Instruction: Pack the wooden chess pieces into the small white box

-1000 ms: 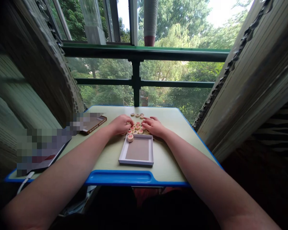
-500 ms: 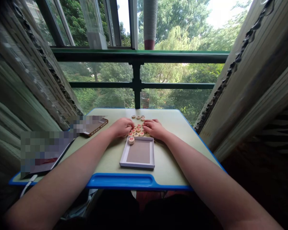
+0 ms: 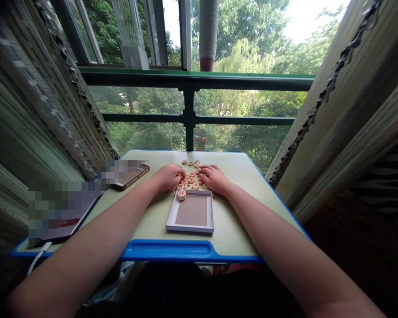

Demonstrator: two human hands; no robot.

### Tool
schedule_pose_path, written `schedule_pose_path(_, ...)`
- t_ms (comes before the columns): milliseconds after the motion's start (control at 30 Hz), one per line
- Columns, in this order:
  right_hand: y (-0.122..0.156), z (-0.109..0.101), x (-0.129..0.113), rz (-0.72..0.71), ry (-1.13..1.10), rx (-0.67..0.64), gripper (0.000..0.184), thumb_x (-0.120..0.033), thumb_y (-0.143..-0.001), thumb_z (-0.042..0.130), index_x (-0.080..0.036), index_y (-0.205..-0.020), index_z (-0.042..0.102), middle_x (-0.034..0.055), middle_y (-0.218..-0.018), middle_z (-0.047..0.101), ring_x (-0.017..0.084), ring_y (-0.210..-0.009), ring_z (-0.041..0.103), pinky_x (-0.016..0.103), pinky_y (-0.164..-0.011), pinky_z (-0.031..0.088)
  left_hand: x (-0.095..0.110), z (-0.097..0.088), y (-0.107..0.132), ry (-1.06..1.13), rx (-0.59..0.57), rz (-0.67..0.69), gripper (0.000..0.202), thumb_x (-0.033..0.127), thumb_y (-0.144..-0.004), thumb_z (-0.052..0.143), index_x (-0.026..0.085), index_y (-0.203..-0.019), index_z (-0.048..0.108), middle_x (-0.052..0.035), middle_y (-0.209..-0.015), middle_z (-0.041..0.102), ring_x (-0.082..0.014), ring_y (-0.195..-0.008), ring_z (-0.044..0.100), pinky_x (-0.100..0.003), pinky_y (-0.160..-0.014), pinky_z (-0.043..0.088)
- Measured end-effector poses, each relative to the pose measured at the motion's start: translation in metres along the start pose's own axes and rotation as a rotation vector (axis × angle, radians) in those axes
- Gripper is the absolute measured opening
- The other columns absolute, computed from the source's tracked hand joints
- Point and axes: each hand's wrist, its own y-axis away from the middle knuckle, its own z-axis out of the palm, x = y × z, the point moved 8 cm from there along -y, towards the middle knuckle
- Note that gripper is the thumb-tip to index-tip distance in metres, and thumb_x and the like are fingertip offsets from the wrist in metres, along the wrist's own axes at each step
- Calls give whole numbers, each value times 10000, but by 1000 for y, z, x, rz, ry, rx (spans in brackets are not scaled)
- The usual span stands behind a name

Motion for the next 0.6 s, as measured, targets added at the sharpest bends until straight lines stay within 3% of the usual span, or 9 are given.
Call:
schedule_pose_path(233,-1,3,0,-19,-50,-7,296,-246,-880,377,-211,-1011,640,25,-1121,643,196,-1087,503,396,-1001,325,-1,1,-1,-3,-18,-20,284,151,-690,436,202,-770,704,-38,-877,673,-178,-886,586,-254,-814,463)
schedule_pose_path(400,0,-2,2,12,-48,46,290,-276,-870,405,-199,-1039,628,53,-1166,616,215,-1102,493,393,-970,361,-2,2,-1,-15,-33,-41,296,149,-680,441,214,-793,707,-35,-899,670,-171,-876,596,-252,-821,464)
schedule_pose_path(600,-1,6,-5,-82,17,-32,329,-279,-898,354,-210,-1067,629,48,-1189,607,200,-1116,497,410,-1008,300,0,1,-1,-35,-44,-46,286,163,-699,443,214,-802,705,-37,-917,671,-169,-889,597,-246,-822,460)
